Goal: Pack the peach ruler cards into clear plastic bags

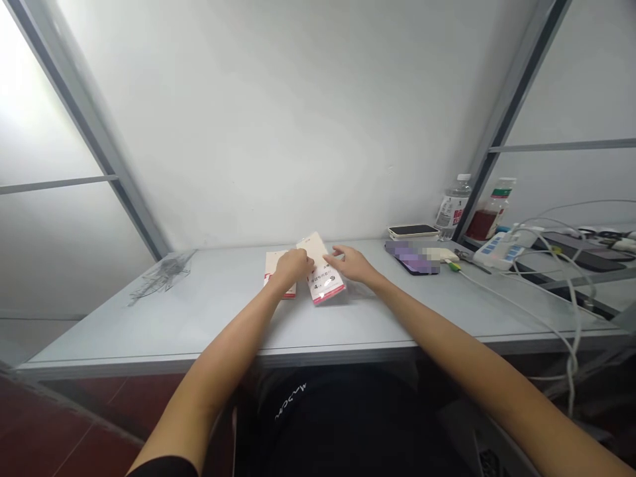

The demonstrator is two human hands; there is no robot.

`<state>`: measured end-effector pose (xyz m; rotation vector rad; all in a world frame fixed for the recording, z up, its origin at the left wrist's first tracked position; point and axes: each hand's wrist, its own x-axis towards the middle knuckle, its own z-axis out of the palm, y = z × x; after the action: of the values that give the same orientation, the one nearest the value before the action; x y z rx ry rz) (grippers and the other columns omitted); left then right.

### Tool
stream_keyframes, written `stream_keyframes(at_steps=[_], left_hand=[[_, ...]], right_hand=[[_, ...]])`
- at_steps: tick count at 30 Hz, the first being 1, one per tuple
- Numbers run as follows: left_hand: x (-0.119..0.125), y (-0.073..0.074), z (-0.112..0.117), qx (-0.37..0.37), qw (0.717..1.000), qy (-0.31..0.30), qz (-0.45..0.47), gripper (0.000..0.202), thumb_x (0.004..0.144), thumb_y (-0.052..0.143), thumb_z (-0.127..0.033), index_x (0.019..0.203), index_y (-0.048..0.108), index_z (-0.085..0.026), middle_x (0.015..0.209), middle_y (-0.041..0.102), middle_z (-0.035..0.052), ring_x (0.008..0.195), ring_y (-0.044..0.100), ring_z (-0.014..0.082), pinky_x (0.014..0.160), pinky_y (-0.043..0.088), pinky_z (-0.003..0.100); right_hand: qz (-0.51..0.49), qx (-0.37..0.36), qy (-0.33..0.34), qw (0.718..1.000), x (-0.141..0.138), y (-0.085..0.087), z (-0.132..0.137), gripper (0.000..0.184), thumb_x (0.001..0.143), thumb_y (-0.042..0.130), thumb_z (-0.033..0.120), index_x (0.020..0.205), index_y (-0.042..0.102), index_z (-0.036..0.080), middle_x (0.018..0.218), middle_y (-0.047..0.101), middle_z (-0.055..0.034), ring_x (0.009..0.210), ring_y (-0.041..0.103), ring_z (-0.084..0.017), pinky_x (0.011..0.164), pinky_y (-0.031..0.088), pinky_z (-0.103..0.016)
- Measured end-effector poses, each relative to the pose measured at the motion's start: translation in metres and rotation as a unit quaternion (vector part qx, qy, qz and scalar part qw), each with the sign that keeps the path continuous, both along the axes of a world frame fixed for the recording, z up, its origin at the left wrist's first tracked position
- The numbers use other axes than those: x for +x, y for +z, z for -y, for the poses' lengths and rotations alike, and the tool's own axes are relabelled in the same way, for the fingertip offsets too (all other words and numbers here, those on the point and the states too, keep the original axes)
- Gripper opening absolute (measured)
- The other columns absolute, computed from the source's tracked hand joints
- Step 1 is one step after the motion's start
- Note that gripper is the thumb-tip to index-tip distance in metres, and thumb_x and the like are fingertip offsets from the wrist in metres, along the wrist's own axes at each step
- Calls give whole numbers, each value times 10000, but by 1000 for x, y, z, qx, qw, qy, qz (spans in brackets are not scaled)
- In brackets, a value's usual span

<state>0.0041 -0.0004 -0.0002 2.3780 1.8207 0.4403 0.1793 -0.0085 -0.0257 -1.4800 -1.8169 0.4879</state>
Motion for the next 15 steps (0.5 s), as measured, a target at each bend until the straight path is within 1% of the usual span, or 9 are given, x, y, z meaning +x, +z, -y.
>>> stream_keyframes(at_steps=[2, 5, 7, 9, 11, 12, 15], left_hand=[[0, 0, 1, 5, 1000, 2, 1, 164, 771, 429, -224, 641, 510, -166, 656, 584, 88, 644, 570, 212, 564, 369, 289], [0, -1, 2, 21, 1000, 0, 8, 163, 794, 397, -216, 688, 511, -170, 674, 587, 83, 680, 564, 207, 582, 363, 285], [1, 0, 4, 42, 999, -14, 20, 185, 824, 363, -228, 721, 507, -175, 707, 596, 78, 681, 553, 192, 592, 357, 279], [2, 0, 6, 63, 997, -39, 34, 203, 850, 336, -244, 742, 496, -182, 745, 604, 72, 669, 538, 178, 597, 349, 274], [5, 0, 9, 85, 993, -63, 44, 215, 868, 315, -254, 757, 486, -187, 762, 600, 67, 659, 525, 169, 597, 338, 272], [7, 0, 10, 96, 992, -73, 46, 218, 875, 307, -256, 765, 482, -188, 762, 593, 65, 653, 520, 168, 595, 334, 272], [11, -4, 14, 128, 985, -101, 56, 221, 887, 298, -263, 790, 481, -188, 760, 572, 57, 640, 511, 166, 587, 330, 275]], right_hand=[[-32, -31, -7, 999, -2, -1, 1, 641, 724, 561, 552, 1217, 506, 147, 1178, 565, -123, 887, 585, -210, 766, 429, -298], [-132, -92, 8, 987, -3, 2, 4, 660, 675, 638, 506, 1203, 505, 133, 1106, 607, -134, 754, 601, -183, 625, 445, -268], [-197, -111, 37, 974, -4, 5, 6, 568, 667, 654, 479, 1110, 563, 134, 975, 654, -115, 658, 580, -156, 515, 411, -243], [-241, -111, 67, 962, -4, 8, 7, 415, 669, 653, 457, 942, 627, 145, 828, 670, -84, 600, 552, -139, 458, 371, -230], [-278, -121, 88, 949, -4, 9, 8, 295, 673, 654, 408, 809, 645, 147, 755, 665, -69, 587, 551, -136, 459, 377, -232], [-296, -128, 92, 942, -5, 9, 8, 253, 674, 655, 373, 782, 648, 144, 752, 667, -70, 602, 564, -141, 478, 399, -239], [-330, -143, 101, 928, -5, 8, 7, 184, 675, 653, 280, 790, 658, 137, 796, 684, -83, 687, 610, -175, 559, 467, -269]])
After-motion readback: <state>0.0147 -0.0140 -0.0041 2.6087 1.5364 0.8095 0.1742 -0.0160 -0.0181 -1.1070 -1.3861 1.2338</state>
